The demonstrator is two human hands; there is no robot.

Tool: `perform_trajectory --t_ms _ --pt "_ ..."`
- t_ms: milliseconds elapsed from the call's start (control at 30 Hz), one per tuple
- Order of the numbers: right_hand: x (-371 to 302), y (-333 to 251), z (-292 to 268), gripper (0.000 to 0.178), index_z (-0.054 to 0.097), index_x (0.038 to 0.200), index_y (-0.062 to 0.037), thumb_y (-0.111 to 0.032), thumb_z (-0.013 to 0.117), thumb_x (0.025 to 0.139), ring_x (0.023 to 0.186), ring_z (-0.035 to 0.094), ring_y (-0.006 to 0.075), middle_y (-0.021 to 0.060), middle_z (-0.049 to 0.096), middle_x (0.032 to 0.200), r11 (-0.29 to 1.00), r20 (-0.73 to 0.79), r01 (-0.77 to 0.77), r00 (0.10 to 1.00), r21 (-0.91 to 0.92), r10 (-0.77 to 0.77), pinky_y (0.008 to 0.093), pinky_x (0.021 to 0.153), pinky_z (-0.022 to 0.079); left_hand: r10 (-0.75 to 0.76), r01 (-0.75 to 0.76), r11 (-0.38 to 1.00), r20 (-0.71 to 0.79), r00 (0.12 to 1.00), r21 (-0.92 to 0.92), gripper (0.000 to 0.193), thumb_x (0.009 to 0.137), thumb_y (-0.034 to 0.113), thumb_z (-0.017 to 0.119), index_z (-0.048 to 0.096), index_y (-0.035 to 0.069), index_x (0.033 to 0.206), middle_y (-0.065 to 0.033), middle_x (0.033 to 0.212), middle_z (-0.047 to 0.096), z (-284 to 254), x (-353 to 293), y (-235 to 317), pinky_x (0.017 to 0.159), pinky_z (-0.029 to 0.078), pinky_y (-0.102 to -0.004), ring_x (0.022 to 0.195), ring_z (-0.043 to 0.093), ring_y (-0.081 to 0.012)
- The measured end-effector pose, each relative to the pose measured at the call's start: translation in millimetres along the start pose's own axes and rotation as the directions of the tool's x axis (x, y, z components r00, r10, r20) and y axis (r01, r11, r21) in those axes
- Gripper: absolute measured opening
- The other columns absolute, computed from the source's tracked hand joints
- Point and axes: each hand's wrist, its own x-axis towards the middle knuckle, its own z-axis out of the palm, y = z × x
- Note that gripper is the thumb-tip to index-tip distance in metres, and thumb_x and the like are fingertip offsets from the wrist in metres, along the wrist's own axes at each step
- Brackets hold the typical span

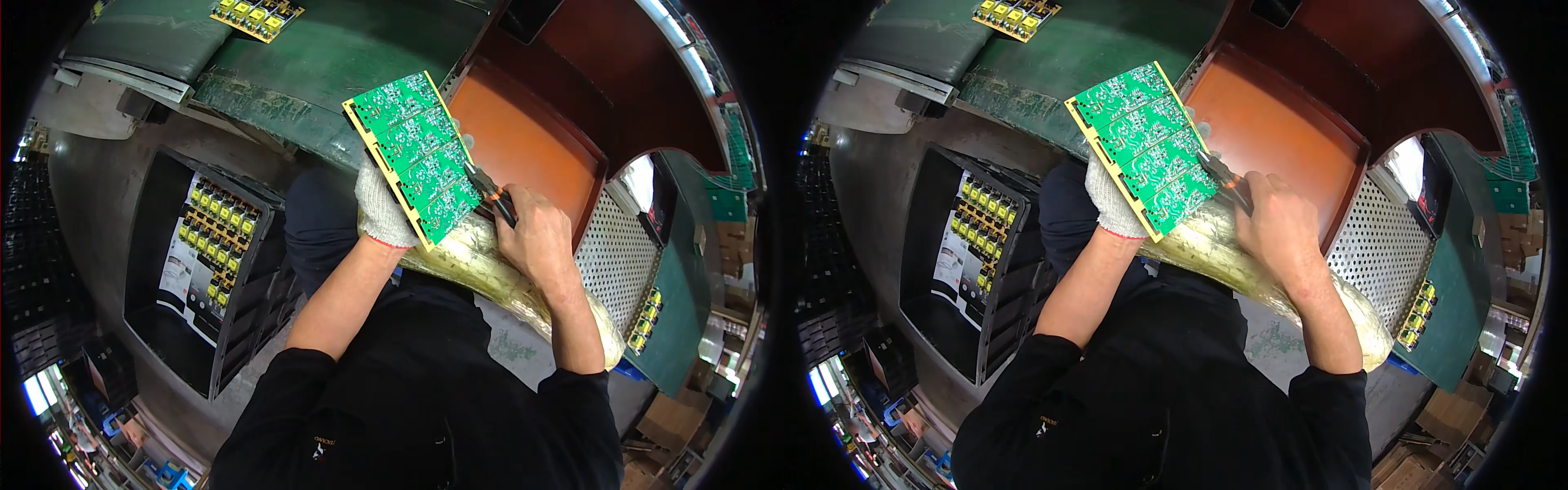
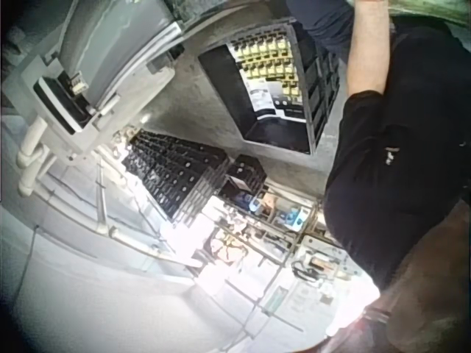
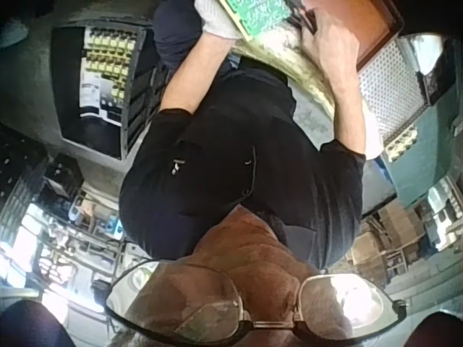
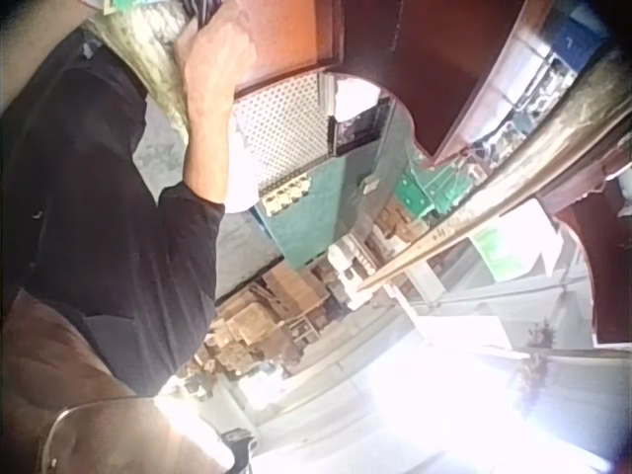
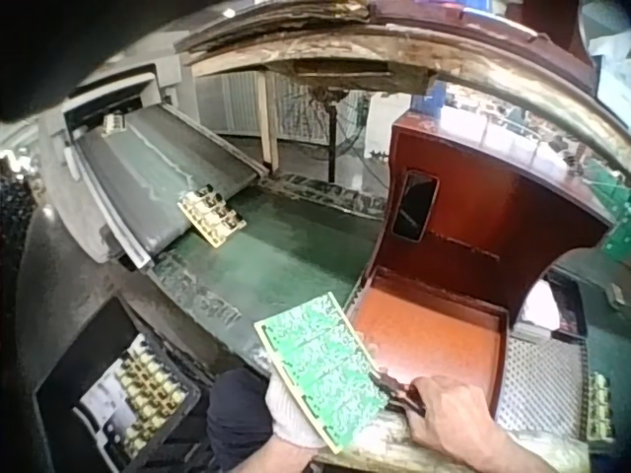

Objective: The worker processes circuit board panels by scraping the back with a tool and placing them into a fixture for inspection or assembly.

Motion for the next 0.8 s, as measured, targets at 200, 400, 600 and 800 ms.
perform_trajectory --t_ms 200,400,600,800 --pt "-2 -3 -1 0.025 0.074 0.115 -0.0023 -0.018 0.077 0.096 0.092 0.075 0.0438 0.0222 0.076 0.099 0.998 -0.027 -0.003 1.000 -0.070 0.001 0.0530 0.081 0.060 0.009 -0.009 1.000 -0.020 1.000 -0.001 0.072 0.114 0.058 0.041 0.047 0.008 0.165 -0.0222 0.158 0.059 -1 -2 0 0.120 0.048 -0.0629 0.144 0.057 -0.0464" --pt "-2 6 5 0.028 0.074 0.117 -0.0023 -0.019 0.078 0.095 0.093 0.075 0.0433 0.0209 0.076 0.100 0.999 0.011 0.003 1.000 -0.041 -0.003 0.0524 0.081 0.060 -0.001 0.001 1.000 0.014 1.000 0.007 0.072 0.114 0.059 0.041 0.049 0.008 0.164 -0.0217 0.158 0.059 0 0 0 0.119 0.049 -0.0628 0.144 0.057 -0.0461" --pt "0 -5 0 0.022 0.074 0.108 -0.0009 -0.018 0.078 0.095 0.091 0.074 0.0448 0.0230 0.075 0.095 0.999 -0.069 0.001 0.998 -0.037 -0.004 0.0532 0.080 0.060 -0.002 0.002 1.000 0.017 1.000 0.013 0.069 0.114 0.057 0.041 0.051 0.007 0.161 -0.0210 0.155 0.061 1 -1 0 0.117 0.051 -0.0621 0.142 0.059 -0.0450" --pt "7 1 -1 0.021 0.074 0.104 -0.0011 -0.019 0.076 0.095 0.090 0.074 0.0445 0.0240 0.075 0.095 1.000 -0.017 -0.003 1.000 0.003 0.003 0.0537 0.079 0.059 -0.003 0.003 1.000 0.001 1.000 0.015 0.068 0.114 0.057 0.041 0.052 0.007 0.160 -0.0207 0.153 0.063 2 -1 0 0.116 0.052 -0.0600 0.139 0.061 -0.0434"
